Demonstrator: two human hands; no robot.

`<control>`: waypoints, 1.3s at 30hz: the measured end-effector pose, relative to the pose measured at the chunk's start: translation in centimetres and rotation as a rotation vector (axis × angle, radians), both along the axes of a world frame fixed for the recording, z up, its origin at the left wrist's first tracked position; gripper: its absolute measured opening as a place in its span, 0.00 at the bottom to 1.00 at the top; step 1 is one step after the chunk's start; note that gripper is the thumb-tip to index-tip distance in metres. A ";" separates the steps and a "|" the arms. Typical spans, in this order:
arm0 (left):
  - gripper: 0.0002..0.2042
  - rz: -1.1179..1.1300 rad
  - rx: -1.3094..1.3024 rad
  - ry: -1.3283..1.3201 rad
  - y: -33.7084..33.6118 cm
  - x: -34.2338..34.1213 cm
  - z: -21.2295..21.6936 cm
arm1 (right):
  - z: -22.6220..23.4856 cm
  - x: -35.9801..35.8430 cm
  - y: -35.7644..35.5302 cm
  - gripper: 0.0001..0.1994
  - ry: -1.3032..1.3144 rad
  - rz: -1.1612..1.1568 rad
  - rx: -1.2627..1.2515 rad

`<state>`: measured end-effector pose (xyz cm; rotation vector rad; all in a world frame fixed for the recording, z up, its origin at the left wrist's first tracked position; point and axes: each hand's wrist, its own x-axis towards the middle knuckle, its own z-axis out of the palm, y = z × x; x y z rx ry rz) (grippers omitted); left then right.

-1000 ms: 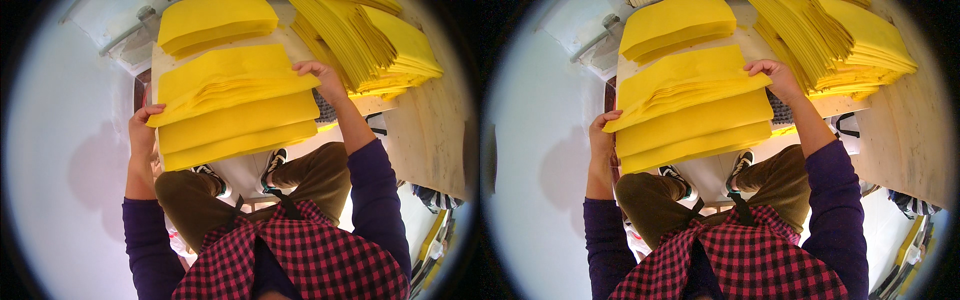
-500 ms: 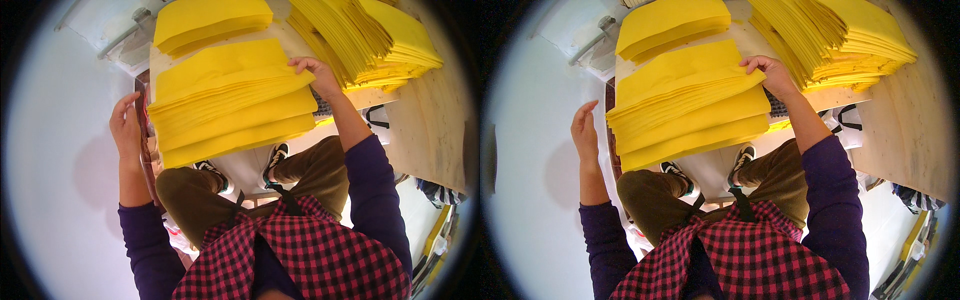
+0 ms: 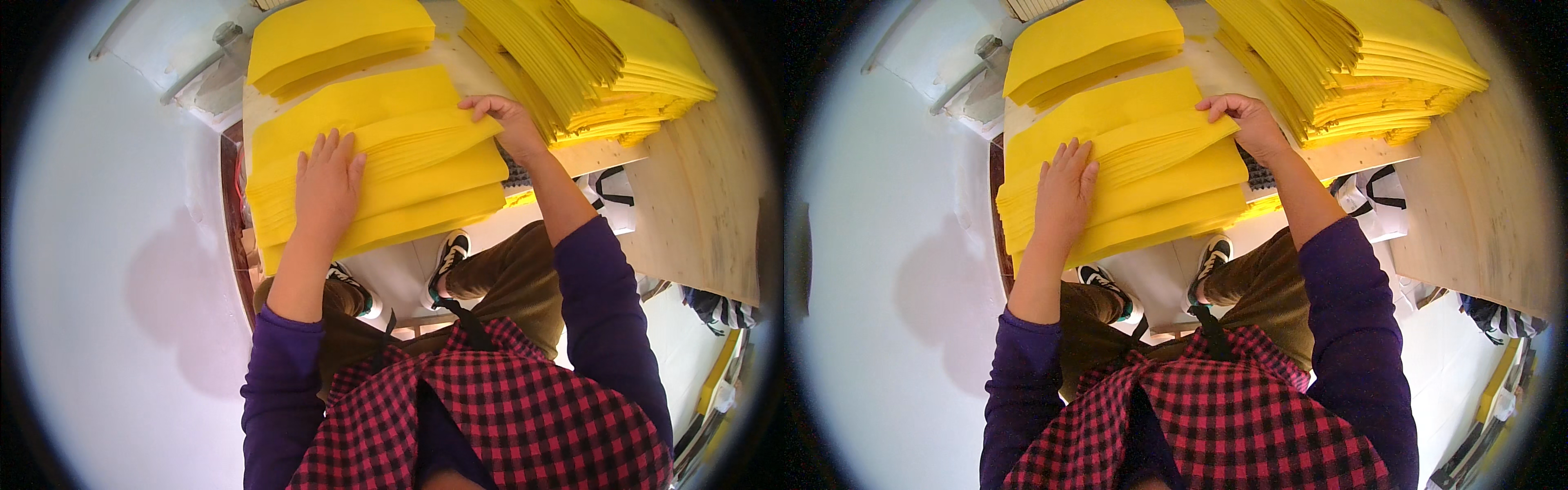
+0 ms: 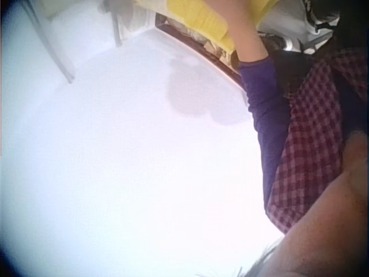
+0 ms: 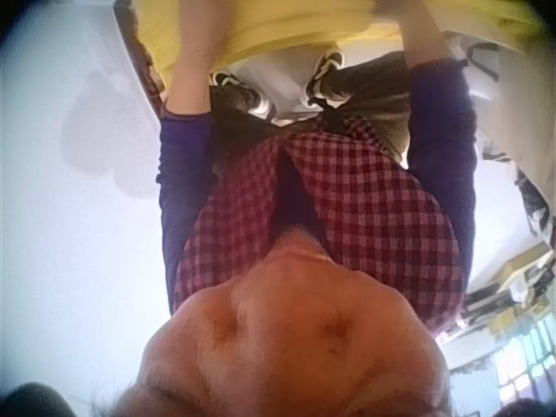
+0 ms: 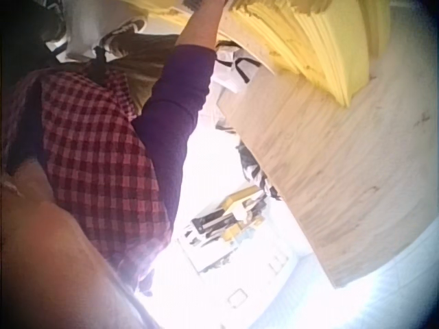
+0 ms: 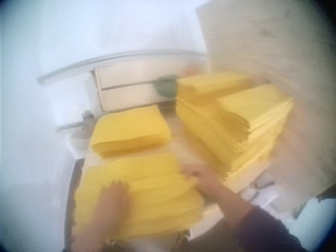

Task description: The person repeatedly folds yellow foam sheets in half and stacks them on a wooden work surface. The hands smooth each fold and place the folded sheet onto a growing pile.

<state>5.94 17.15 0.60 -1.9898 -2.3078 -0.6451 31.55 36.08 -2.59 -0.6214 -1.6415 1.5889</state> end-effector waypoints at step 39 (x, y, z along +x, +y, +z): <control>0.18 0.008 0.091 -0.093 1.2 0.0 1.0 | 1.4 -11.6 -10.4 0.36 -1.069 -0.127 0.777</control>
